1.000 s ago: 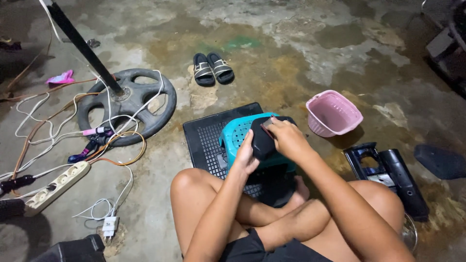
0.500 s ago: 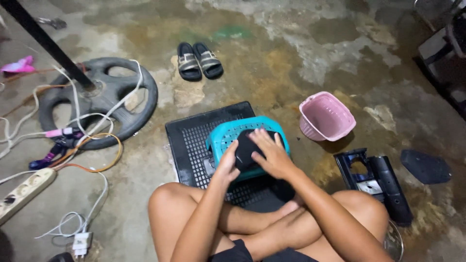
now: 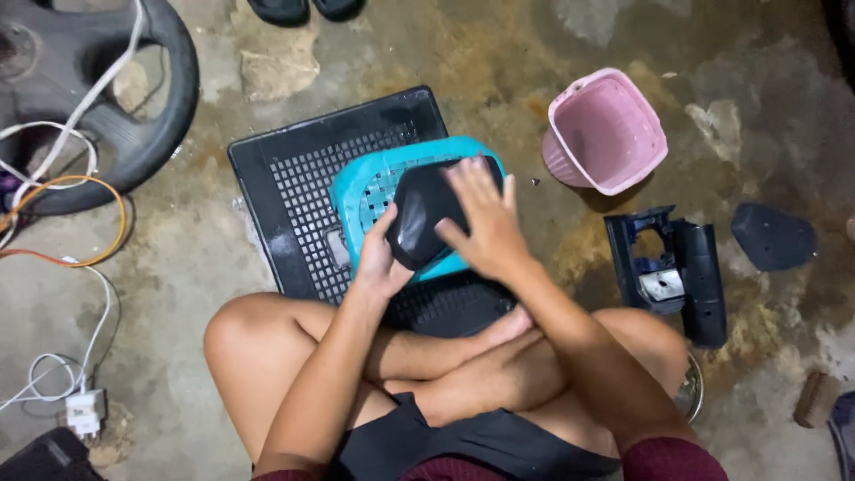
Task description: The person sits cross-legged on the floor and sands a black plastic part using a sanding block. They repeatedly rub the sanding block over the surface, occasionally dipping it into a pink bucket of water and rotating the part to sand different areas.
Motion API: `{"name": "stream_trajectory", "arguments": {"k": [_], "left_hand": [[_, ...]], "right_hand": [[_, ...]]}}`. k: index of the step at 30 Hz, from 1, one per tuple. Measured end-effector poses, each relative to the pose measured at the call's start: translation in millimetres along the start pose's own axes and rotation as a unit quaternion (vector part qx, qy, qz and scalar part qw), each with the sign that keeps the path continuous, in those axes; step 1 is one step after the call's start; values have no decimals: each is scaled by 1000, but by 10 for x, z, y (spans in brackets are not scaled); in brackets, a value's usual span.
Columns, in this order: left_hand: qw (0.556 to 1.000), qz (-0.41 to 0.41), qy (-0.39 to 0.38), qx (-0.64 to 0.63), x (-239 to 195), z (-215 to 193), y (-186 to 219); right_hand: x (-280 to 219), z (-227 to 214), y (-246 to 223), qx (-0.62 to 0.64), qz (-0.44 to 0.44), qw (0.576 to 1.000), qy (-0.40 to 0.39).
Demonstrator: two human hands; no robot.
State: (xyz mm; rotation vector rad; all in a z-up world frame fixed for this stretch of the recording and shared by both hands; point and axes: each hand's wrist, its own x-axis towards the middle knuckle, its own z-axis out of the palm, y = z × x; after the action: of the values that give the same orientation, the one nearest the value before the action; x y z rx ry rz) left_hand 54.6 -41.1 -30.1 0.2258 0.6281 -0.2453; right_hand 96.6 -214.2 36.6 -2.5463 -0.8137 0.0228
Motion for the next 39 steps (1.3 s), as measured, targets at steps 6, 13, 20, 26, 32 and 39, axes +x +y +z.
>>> {"name": "stream_trajectory", "arguments": {"k": [6,13,20,26,32,39], "left_hand": [[1000,-17,-15,-14,-31,-46,5],[998,25,-47,-18,-33,24,37],[999,41,-35,8,-95,110,-18],[997,61,23,46,15,-162,-39],[995,93,-4,19,-34,26,-219],[991,100,-10,85,52,-147,-208]], "right_hand": [[-105,393,-12,-42,-166,985,33],[-113,348,-209,-14,-57,997,48],[-136,370,249,8,76,992,96],[-445,481,-491,32,-25,995,90],[-195,493,157,-6,51,985,162],[-613,645,-569,25,-92,988,117]]}}
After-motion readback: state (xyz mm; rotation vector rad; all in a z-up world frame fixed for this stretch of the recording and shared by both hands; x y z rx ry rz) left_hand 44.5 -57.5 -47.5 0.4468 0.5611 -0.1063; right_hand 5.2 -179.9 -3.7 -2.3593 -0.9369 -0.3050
